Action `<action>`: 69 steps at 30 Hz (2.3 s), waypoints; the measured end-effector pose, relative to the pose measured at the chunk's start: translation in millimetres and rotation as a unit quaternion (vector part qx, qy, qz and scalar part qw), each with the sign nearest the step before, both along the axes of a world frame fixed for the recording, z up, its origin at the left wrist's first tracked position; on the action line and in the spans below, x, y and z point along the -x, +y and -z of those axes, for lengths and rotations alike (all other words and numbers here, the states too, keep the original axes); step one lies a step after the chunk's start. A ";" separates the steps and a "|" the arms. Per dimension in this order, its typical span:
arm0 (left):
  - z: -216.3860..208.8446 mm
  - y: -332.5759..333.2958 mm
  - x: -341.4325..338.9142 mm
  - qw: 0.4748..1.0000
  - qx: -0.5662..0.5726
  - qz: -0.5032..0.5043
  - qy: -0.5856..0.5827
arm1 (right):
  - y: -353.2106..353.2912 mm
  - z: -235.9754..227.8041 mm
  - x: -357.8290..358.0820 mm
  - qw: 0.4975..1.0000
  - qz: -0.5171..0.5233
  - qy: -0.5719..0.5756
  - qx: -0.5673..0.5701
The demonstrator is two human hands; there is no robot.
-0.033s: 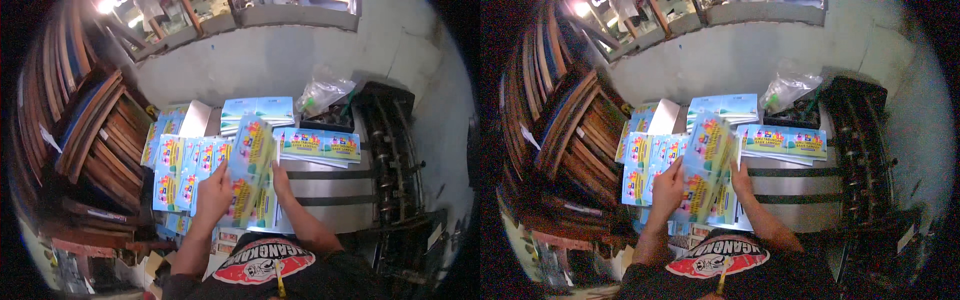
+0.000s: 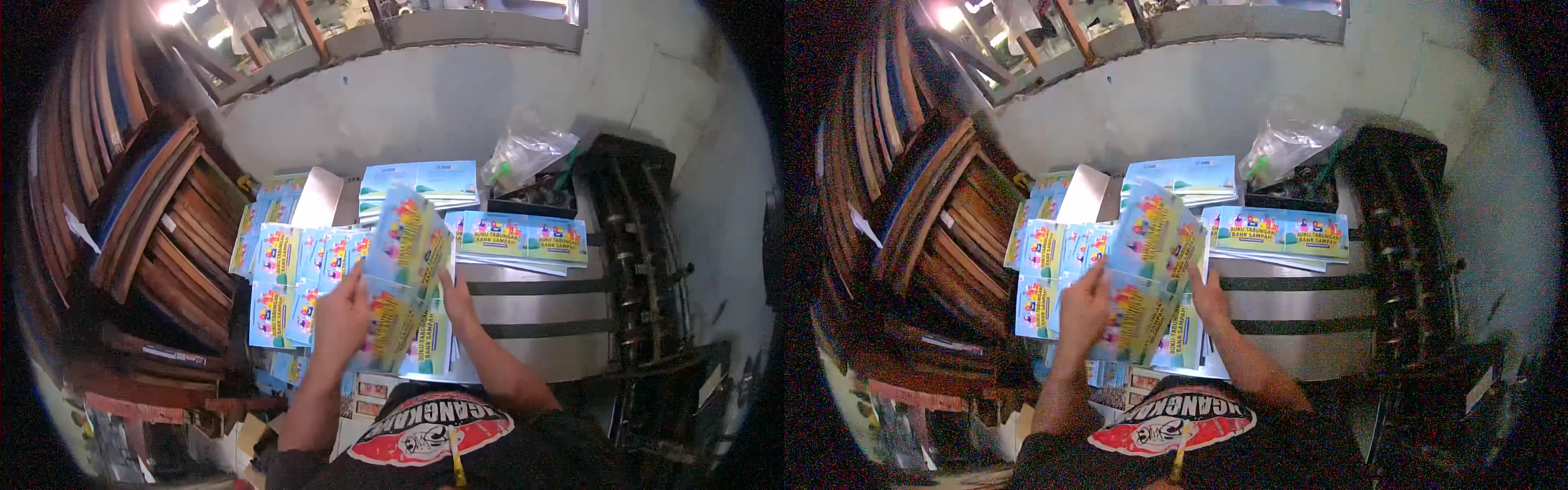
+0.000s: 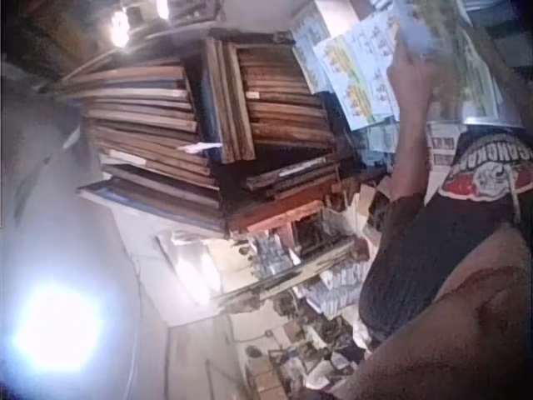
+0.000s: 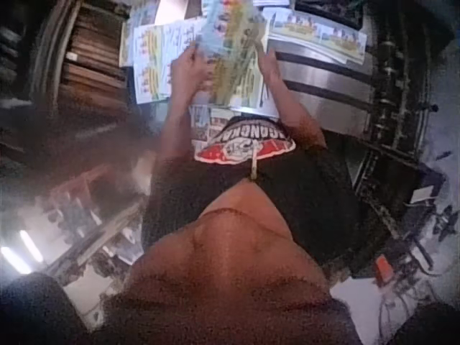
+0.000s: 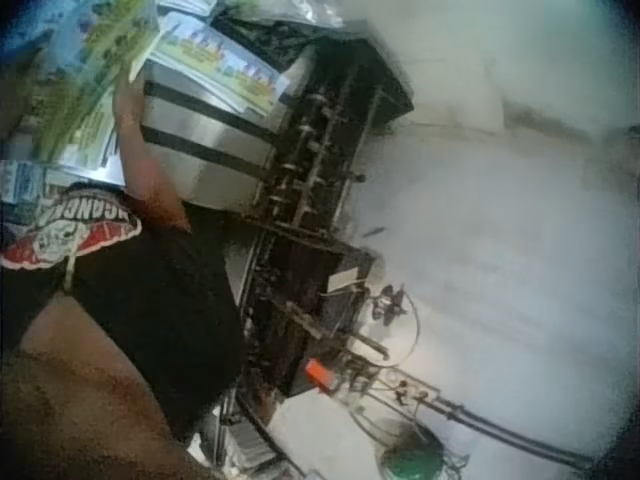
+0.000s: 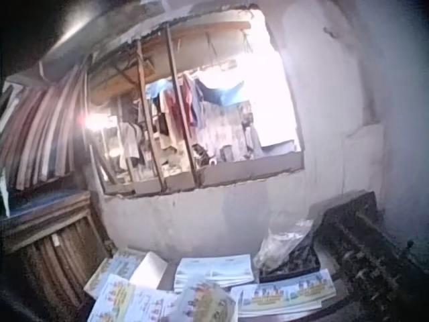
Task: The person sorts and stacks booklets on a metal table, then picks up a stack and uses a pair of shears to trim the edges at another workstation.
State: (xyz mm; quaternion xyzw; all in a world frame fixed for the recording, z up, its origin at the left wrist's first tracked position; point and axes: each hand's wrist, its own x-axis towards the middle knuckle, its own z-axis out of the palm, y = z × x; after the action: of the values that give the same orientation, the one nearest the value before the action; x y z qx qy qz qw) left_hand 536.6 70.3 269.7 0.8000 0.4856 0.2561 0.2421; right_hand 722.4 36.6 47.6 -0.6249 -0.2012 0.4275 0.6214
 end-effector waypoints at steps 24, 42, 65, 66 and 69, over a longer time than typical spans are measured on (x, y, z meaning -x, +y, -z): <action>126.6 22.6 -7.6 0.991 0.113 0.064 0.018 | -1.0 -20.2 3.5 0.992 -0.013 -0.118 0.047; -16.1 176.4 192.3 0.980 -0.071 -0.180 -0.055 | -4.9 -23.8 4.1 0.994 -0.035 -0.106 0.012; 5.3 193.3 199.1 0.975 -0.038 -0.213 0.041 | -7.4 -20.1 2.5 0.996 -0.028 -0.081 0.022; -17.9 178.9 168.6 0.991 0.007 -0.131 0.020 | -8.3 -18.1 0.1 0.996 -0.017 -0.092 0.009; 15.1 136.4 85.8 0.992 0.051 -0.055 0.105 | -1.1 -7.1 -5.1 1.000 0.004 -0.012 -0.027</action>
State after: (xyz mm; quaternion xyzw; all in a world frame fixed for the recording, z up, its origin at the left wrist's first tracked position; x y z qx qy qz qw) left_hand 450.9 206.7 254.6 0.7812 0.5638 0.1591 0.2157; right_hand 727.5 35.5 54.7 -0.6137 -0.2172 0.4121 0.6375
